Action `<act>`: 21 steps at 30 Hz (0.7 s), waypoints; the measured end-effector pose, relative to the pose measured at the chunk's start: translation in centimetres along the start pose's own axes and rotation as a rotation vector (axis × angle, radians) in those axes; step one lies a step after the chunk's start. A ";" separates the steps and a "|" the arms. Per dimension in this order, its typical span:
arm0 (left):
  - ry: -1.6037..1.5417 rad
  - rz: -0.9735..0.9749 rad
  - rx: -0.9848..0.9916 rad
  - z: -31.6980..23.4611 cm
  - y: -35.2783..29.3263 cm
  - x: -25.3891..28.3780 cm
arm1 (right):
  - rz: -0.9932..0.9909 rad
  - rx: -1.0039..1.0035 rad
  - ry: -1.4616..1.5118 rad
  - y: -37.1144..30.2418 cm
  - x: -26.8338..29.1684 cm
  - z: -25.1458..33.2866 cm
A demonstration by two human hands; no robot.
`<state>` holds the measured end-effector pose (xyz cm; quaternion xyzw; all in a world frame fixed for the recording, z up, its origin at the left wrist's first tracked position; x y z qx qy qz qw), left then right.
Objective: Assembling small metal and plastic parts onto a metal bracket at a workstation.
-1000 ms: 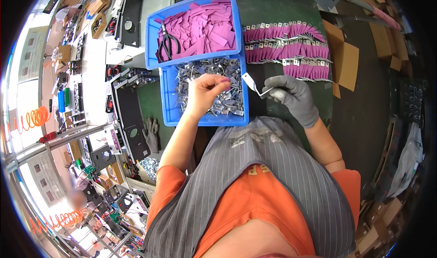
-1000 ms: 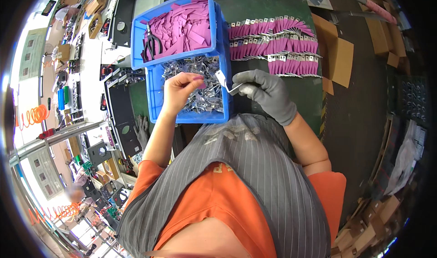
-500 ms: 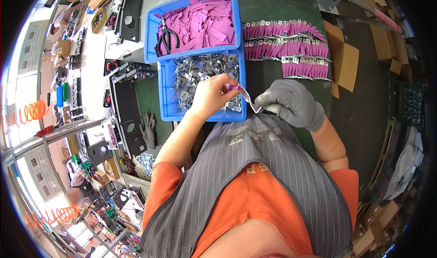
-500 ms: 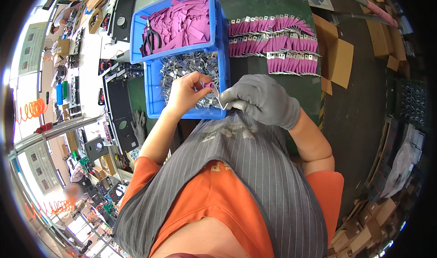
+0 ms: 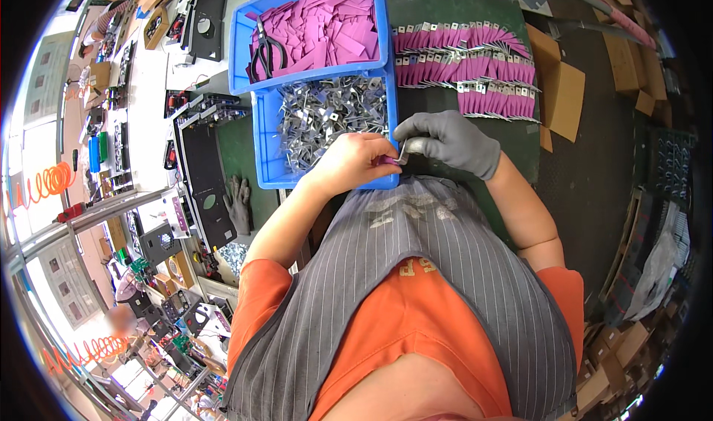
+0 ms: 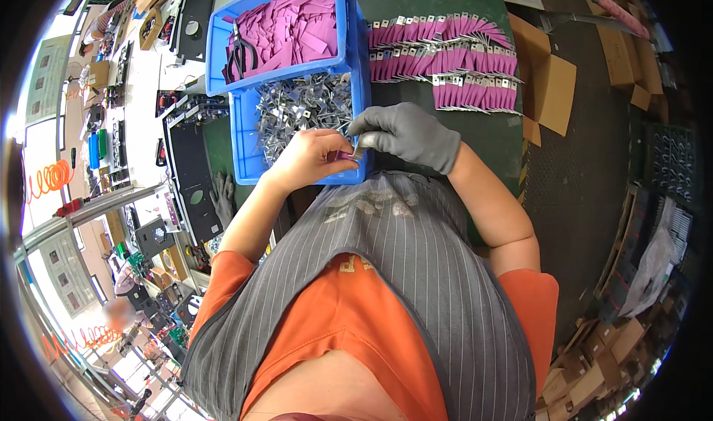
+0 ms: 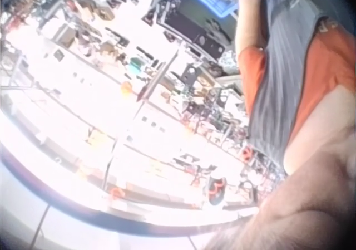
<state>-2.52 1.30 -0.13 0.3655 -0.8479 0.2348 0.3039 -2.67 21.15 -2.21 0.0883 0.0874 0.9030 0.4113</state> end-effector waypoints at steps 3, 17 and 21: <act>0.035 0.054 0.150 -0.4 -0.1 -0.3 | 0.004 -0.028 -0.086 -0.2 -0.3 -0.3; -0.017 -0.186 0.442 4.9 -1.6 -2.4 | -0.399 -0.274 -1.229 -10.2 2.9 -13.0; 0.035 -0.200 0.546 6.6 -2.5 -2.5 | -0.427 -0.441 -1.309 -9.8 2.9 -13.6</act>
Point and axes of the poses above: each hand's wrist, its own y-axis towards the middle knuckle, its own x-axis out of the back of the hand, z = x × y, the point moved 2 cm from there along y, towards the middle knuckle, and after that the axes turned 15 degrees about x, right-handed, at the moved point
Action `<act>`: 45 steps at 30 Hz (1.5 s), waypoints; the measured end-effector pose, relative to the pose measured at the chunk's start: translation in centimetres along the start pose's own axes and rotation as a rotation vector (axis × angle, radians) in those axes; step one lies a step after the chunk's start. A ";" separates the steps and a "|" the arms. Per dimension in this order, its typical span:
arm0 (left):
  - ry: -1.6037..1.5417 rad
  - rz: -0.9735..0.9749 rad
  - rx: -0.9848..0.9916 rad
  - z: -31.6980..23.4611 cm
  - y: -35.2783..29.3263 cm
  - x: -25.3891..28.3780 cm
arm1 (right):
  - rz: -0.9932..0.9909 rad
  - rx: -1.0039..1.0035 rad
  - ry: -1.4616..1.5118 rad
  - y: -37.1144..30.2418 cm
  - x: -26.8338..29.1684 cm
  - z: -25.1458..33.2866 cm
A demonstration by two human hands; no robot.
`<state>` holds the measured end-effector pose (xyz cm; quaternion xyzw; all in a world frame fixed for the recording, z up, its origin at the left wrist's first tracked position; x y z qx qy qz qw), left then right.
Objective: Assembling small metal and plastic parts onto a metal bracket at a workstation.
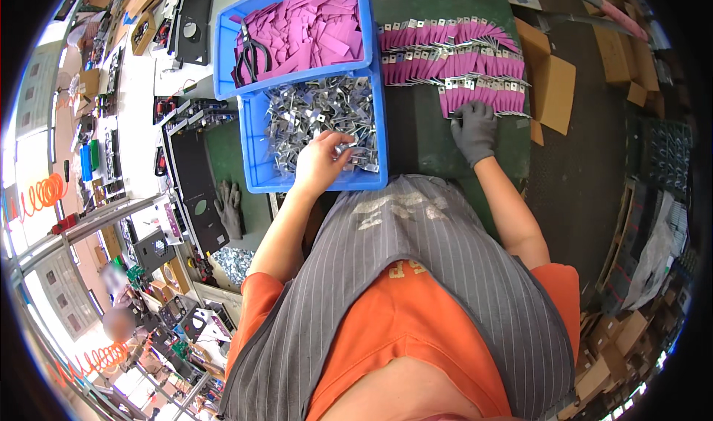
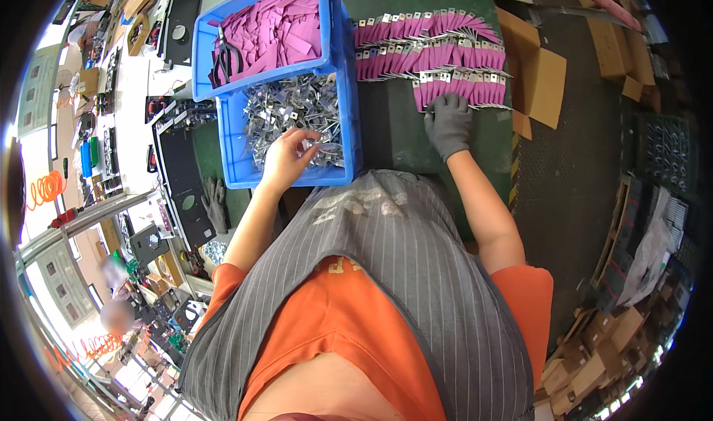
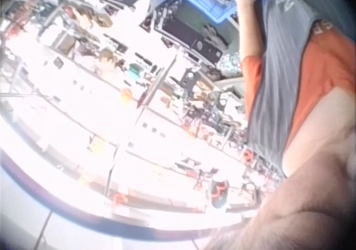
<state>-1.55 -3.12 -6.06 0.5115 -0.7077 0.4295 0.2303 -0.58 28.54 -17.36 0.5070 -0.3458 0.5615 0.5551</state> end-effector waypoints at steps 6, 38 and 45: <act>0.125 -0.218 0.144 5.1 1.6 2.0 | 0.047 0.124 0.004 1.7 0.3 0.3; -0.617 0.313 0.206 -3.5 1.0 1.6 | 0.114 0.232 1.426 5.2 7.7 13.5; 0.002 -0.462 -0.121 -3.9 7.8 9.8 | 0.252 0.030 1.566 2.9 6.0 12.2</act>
Point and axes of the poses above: each hand's wrist, its own y-axis towards the middle knuckle, its own x-axis out of the back of the hand, z = x × y, the point moved 2 cm from there along y, towards the middle knuckle, and after that the axes turned 15 degrees about x, right-handed, at the moved point
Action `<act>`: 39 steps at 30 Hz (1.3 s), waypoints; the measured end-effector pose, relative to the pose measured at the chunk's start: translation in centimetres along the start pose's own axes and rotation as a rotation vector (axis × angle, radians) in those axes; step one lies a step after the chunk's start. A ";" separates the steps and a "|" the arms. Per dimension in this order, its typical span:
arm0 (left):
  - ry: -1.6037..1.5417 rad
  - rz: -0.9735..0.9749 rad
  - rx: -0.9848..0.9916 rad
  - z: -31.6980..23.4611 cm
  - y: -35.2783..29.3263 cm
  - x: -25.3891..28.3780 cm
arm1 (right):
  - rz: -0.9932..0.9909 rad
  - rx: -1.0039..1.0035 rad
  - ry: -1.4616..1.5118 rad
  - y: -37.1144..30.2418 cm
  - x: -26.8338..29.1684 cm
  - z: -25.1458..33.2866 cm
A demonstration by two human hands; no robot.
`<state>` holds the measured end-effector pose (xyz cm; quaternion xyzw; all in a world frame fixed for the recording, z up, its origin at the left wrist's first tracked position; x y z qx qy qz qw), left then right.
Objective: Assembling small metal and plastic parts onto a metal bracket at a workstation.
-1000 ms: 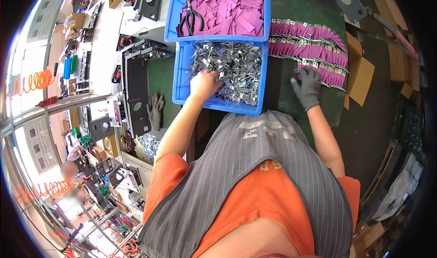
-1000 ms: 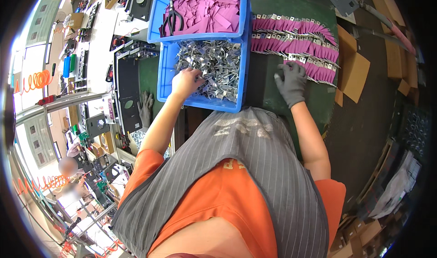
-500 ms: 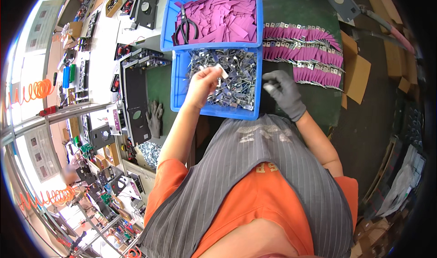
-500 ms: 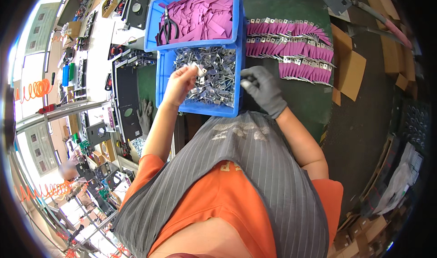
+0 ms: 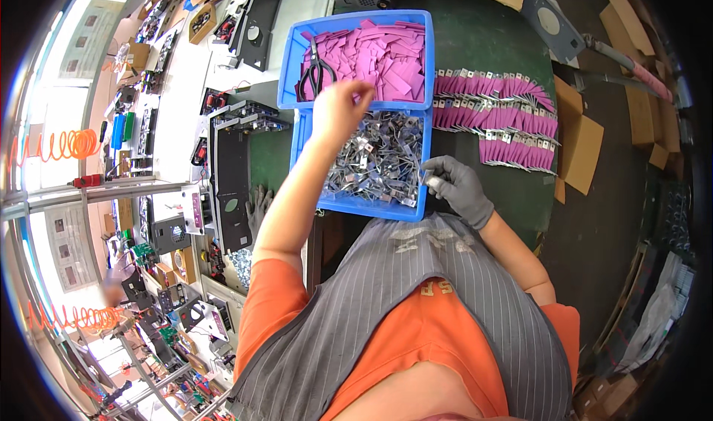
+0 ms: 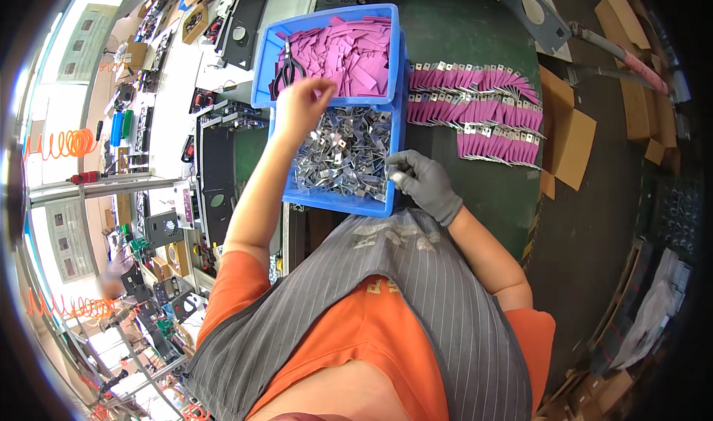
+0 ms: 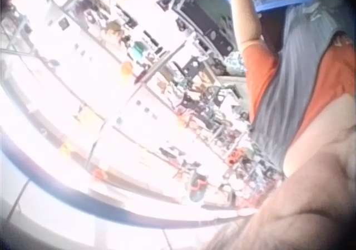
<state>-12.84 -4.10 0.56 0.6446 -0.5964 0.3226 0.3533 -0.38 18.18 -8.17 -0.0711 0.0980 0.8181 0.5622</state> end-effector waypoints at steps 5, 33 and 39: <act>0.328 0.027 0.170 1.6 6.1 -2.0 | 0.013 0.012 -0.052 0.0 -0.5 0.3; -0.425 0.358 0.155 -2.8 -7.7 -1.0 | 0.078 0.449 0.001 -0.4 1.0 12.0; -0.293 0.289 -0.049 -3.2 -8.2 -0.6 | 0.176 0.434 -0.178 -0.9 1.1 11.7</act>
Point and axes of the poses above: each hand's wrist, its own y-axis towards the middle knuckle, its own x-axis out of the back of the hand, z = x × y, the point moved 2 cm from there along y, towards the middle knuckle, and after that the axes turned 15 degrees about x, right-handed, at the moved point
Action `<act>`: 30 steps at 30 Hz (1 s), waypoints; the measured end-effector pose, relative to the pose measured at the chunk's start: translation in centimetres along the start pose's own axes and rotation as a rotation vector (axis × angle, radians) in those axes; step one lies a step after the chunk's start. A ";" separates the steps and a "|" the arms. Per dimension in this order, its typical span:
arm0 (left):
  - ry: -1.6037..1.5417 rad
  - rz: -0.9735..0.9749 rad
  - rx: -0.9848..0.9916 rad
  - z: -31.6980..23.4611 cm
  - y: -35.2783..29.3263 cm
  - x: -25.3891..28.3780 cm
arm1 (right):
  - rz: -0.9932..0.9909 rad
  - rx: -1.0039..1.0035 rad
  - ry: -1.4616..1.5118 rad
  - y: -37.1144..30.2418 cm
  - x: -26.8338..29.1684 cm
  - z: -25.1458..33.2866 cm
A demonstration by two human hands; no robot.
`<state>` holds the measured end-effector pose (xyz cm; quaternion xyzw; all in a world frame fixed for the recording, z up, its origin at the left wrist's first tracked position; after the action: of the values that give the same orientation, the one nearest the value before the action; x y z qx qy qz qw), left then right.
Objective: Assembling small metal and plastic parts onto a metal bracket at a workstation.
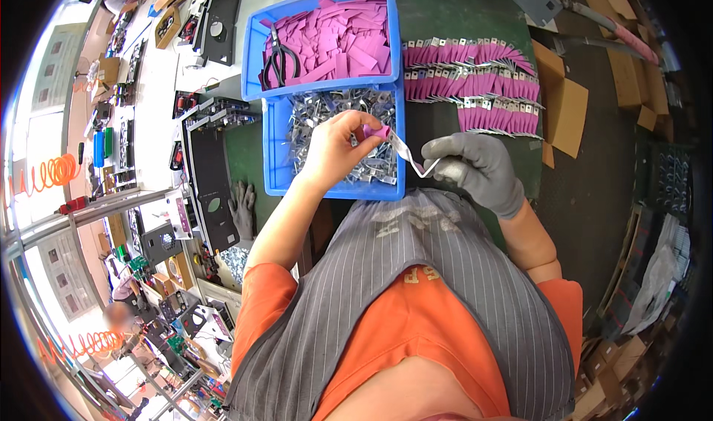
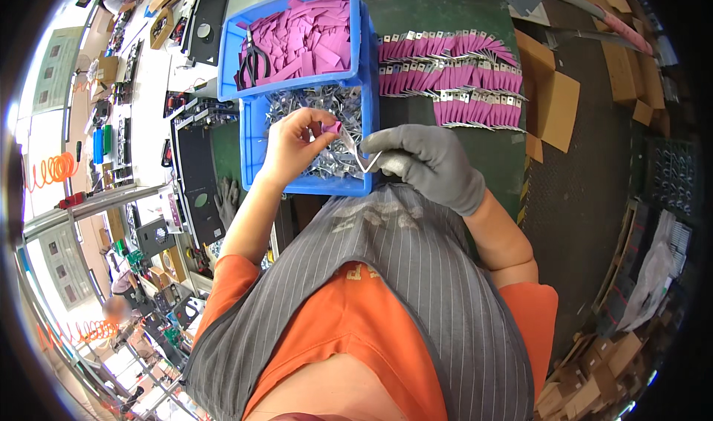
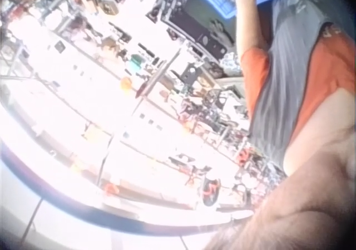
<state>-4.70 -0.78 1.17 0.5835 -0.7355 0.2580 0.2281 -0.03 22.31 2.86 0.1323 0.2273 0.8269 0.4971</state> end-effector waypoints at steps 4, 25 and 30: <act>0.070 0.027 -0.135 -0.2 -0.1 0.0 | -0.177 -0.126 0.225 -0.7 0.3 -0.3; 0.155 0.250 -0.367 -2.0 -0.8 -0.6 | -0.028 -0.277 0.020 -0.5 0.2 -4.7; 0.267 0.228 -0.363 -1.3 -1.3 -1.5 | 0.066 -0.141 -0.324 -0.4 -0.1 -5.2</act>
<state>-3.01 0.97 1.37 0.4067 -0.7943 0.2205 0.3938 -1.98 21.16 -1.84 0.2362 0.0812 0.8245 0.5078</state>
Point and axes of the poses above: each hand's wrist, its own y-axis towards the middle knuckle, its own x-axis out of the back of the hand, z = x × y, the point moved 2 cm from there along y, towards the middle knuckle, and after that the axes turned 15 degrees about x, right-handed, at the moved point
